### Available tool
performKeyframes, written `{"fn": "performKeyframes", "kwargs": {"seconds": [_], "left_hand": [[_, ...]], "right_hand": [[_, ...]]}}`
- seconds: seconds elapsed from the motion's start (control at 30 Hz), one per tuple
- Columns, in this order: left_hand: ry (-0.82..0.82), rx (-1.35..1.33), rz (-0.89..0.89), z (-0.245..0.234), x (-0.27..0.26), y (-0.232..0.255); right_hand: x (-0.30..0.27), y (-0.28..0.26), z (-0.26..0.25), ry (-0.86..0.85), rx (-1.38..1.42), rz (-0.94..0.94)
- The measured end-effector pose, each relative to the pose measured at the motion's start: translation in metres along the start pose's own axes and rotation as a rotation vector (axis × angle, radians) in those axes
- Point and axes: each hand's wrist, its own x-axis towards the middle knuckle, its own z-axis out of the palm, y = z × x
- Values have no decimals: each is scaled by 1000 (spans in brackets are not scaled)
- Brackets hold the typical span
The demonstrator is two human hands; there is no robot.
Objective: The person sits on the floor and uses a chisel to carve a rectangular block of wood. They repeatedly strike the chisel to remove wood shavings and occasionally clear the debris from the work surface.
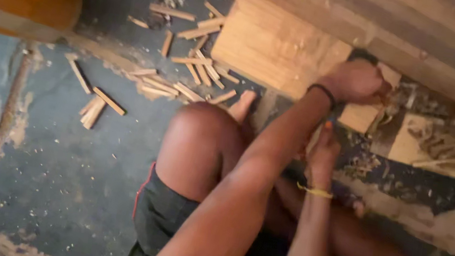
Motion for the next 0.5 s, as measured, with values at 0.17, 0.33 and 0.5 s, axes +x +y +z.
{"fn": "performKeyframes", "kwargs": {"seconds": [0.17, 0.33, 0.5], "left_hand": [[13, 60, 51, 1, -8, 8], [162, 53, 147, -11, -30, 29], [190, -56, 176, -27, -60, 68]], "right_hand": [[2, 7, 3, -39, 158, 50], [0, 8, -7, -52, 161, 14], [-13, -9, -16, -122, 505, 100]]}}
